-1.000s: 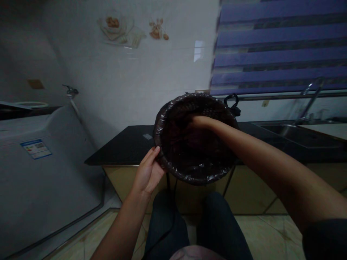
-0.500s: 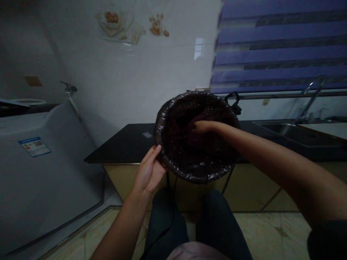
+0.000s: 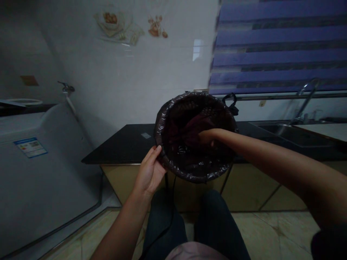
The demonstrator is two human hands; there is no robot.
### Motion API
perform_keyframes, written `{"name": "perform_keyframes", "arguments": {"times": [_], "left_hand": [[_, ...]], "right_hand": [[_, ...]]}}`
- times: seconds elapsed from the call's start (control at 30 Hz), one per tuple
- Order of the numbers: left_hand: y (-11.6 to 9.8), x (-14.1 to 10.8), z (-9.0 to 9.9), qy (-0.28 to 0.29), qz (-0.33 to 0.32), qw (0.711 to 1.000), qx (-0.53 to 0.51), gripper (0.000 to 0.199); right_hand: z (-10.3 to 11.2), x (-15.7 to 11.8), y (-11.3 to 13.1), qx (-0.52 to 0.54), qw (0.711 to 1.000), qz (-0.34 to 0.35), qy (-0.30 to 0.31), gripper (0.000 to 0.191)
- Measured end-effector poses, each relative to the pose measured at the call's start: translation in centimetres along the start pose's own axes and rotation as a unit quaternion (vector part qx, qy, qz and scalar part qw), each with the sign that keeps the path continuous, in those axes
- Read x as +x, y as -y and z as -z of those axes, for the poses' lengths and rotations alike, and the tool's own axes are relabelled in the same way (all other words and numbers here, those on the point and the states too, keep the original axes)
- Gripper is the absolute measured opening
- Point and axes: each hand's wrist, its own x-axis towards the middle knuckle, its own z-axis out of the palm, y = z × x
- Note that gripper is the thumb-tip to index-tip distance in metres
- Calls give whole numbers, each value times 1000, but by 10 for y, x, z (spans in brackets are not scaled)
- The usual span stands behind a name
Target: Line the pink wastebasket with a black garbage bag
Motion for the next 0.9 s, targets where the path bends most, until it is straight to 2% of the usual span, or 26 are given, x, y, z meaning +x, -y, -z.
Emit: {"name": "perform_keyframes", "arguments": {"times": [0.17,0.23,0.33,0.4,0.57,0.73,0.9], "left_hand": [[1,-1,-1,-4,0,1000,5,17],[1,-1,-2,-7,-2,1000,5,17],[1,-2,-3,-12,-8,1000,5,17],[1,-2,-3,-13,-9,1000,3,17],[2,-2,-3,-7,-8,1000,-1,16],[2,-3,-3,-13,-9,1000,2,16],[2,-3,-3,-5,-10,1000,1,16]], "right_hand": [[7,-16,7,16,999,36,-28,33],[7,-23,7,36,999,27,3,31],[4,-29,6,54,995,-9,87,29],[0,-31,4,56,992,-25,110,26],[-4,-34,4,64,995,-21,78,24],[-6,-38,12,17,998,38,46,21],[-19,-25,13,-70,992,61,83,25]]}}
